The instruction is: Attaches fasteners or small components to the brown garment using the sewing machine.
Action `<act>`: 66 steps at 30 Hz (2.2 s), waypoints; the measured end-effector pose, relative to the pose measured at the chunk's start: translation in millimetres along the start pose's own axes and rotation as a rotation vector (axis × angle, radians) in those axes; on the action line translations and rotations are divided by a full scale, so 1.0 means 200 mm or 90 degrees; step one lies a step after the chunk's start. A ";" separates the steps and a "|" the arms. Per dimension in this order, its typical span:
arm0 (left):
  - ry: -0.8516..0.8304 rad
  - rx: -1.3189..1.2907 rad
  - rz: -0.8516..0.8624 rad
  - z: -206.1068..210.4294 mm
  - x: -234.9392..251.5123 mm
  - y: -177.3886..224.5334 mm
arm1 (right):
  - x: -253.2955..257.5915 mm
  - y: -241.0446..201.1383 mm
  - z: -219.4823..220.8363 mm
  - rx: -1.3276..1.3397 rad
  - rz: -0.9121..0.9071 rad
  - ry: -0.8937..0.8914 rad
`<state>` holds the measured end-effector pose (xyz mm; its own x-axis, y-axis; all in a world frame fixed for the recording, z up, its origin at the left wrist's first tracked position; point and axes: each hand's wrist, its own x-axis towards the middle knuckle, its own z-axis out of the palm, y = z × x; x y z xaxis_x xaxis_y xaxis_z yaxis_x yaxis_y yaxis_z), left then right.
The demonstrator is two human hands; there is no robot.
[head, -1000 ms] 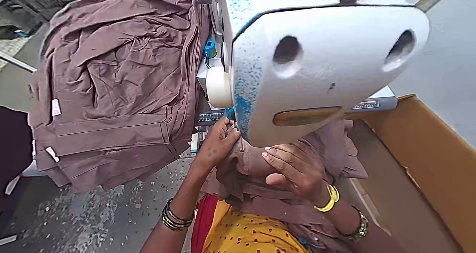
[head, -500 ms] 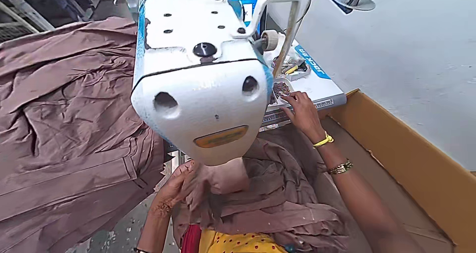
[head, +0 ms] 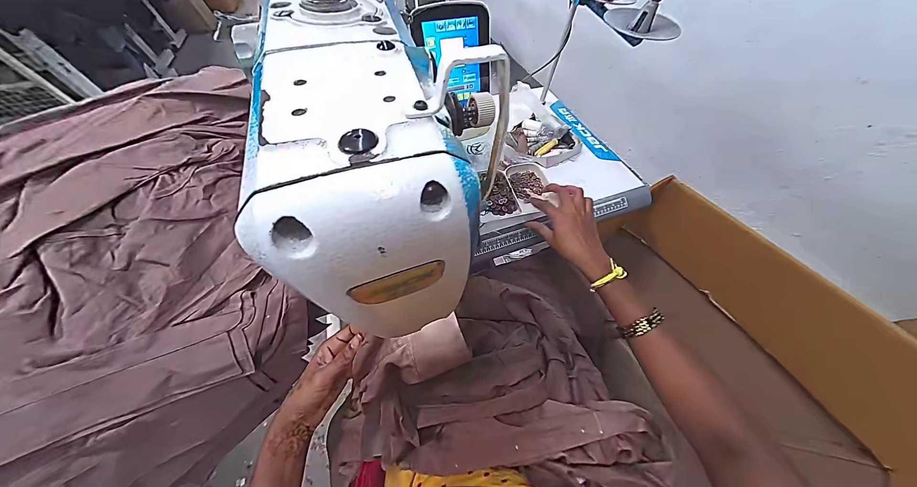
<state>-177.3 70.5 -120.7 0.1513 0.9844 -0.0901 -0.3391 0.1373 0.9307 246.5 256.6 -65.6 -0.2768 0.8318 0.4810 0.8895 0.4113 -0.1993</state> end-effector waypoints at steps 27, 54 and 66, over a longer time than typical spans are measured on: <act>0.018 0.020 0.011 -0.01 -0.04 -0.06 | 0.02 -0.03 0.00 -0.023 0.076 -0.003; -0.398 0.506 0.232 0.66 -0.25 0.17 | -0.17 -0.80 -0.25 0.216 -0.315 0.122; 0.038 0.395 0.247 0.52 -0.12 0.25 | -0.32 -0.87 -0.31 0.459 -0.123 -0.174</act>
<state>-101.8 43.0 -35.1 0.0706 0.9563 0.2837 0.2321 -0.2924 0.9277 131.8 108.9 -9.3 -0.5651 0.7443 0.3559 0.3880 0.6205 -0.6816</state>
